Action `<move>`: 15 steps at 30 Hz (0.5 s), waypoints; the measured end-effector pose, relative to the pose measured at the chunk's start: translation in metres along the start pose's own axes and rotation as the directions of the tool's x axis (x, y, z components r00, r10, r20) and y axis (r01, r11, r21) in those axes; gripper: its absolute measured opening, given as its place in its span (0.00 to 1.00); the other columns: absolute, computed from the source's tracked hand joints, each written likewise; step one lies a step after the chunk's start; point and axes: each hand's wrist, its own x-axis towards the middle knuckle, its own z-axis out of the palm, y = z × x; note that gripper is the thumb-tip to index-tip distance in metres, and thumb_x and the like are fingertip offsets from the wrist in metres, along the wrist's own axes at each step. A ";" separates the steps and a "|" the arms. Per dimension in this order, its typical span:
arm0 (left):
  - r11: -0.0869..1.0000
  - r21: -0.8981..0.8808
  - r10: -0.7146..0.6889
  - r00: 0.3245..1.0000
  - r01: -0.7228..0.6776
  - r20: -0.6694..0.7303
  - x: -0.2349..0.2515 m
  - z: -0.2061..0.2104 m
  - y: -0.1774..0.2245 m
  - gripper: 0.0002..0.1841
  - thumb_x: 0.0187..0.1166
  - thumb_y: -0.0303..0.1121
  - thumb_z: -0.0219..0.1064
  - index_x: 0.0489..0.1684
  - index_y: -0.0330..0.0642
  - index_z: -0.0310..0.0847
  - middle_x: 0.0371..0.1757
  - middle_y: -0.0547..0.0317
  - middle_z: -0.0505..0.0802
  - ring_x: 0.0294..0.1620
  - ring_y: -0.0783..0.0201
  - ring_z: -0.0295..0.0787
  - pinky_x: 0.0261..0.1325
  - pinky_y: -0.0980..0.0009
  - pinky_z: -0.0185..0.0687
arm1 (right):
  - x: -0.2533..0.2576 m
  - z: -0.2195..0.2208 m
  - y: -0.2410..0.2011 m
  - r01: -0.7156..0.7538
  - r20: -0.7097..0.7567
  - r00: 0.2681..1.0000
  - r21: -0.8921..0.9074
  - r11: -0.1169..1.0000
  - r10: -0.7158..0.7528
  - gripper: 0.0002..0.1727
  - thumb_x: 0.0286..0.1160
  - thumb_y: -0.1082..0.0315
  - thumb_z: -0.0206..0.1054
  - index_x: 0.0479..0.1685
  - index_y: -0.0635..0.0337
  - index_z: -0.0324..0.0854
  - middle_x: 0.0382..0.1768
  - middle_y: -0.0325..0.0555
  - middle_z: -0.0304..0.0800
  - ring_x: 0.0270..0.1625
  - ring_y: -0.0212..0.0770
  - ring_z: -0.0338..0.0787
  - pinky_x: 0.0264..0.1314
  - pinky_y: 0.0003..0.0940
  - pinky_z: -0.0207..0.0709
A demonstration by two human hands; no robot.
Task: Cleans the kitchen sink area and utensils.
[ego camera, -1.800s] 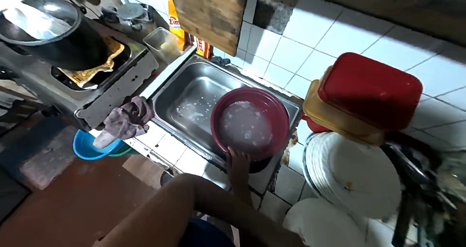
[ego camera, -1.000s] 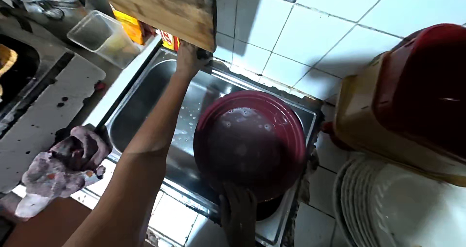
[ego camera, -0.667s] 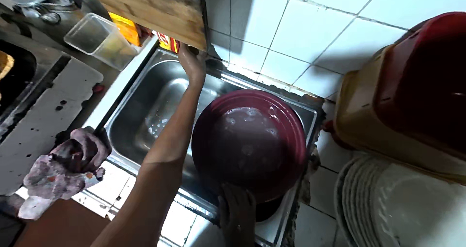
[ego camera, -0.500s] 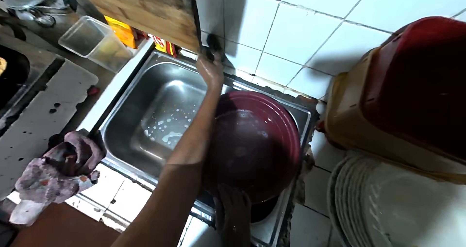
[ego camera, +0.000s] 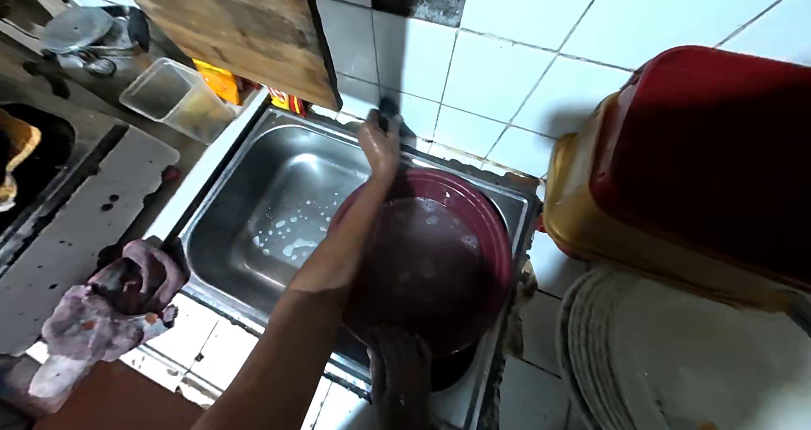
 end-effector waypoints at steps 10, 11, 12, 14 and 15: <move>0.999 0.041 -0.036 0.998 0.033 0.061 0.026 -0.026 -0.011 0.18 0.78 0.39 0.72 0.49 0.28 0.87 0.43 0.40 0.94 0.48 0.47 0.92 0.61 0.47 0.84 | 0.002 -0.003 -0.004 -0.026 0.025 0.999 -0.009 1.000 0.026 0.17 0.76 0.58 0.67 0.56 0.52 0.94 0.57 0.43 0.96 0.62 0.45 0.92 0.74 0.53 0.74; 0.995 0.076 -0.064 0.998 0.065 -0.006 0.035 -0.032 -0.014 0.17 0.78 0.38 0.72 0.48 0.28 0.86 0.44 0.39 0.93 0.50 0.46 0.92 0.63 0.47 0.81 | 0.001 -0.001 -0.003 -0.023 0.020 1.000 -0.019 1.000 0.023 0.17 0.75 0.58 0.67 0.56 0.51 0.94 0.57 0.42 0.96 0.62 0.44 0.92 0.74 0.53 0.74; 0.993 0.097 -0.064 0.997 0.069 -0.053 0.036 -0.032 -0.011 0.16 0.78 0.36 0.71 0.49 0.28 0.86 0.45 0.38 0.93 0.52 0.45 0.92 0.64 0.47 0.80 | 0.001 -0.001 -0.003 -0.025 0.024 0.999 -0.029 0.999 0.025 0.17 0.76 0.57 0.67 0.57 0.50 0.94 0.57 0.41 0.96 0.63 0.44 0.92 0.74 0.52 0.74; 0.997 0.071 -0.019 0.999 0.022 -0.047 0.021 -0.019 0.003 0.16 0.78 0.36 0.71 0.50 0.28 0.86 0.45 0.39 0.95 0.51 0.46 0.93 0.63 0.48 0.83 | 0.001 -0.003 -0.004 -0.035 0.034 0.999 -0.033 0.999 0.036 0.17 0.76 0.58 0.67 0.57 0.50 0.94 0.57 0.41 0.96 0.63 0.44 0.92 0.74 0.53 0.75; 0.999 0.038 0.033 0.999 -0.034 0.022 0.007 -0.010 0.014 0.18 0.79 0.36 0.71 0.53 0.27 0.86 0.46 0.38 0.95 0.51 0.45 0.94 0.63 0.47 0.84 | 0.001 -0.004 -0.005 -0.043 0.045 0.998 -0.026 0.999 0.044 0.17 0.77 0.58 0.67 0.57 0.51 0.94 0.57 0.42 0.96 0.63 0.45 0.92 0.75 0.54 0.74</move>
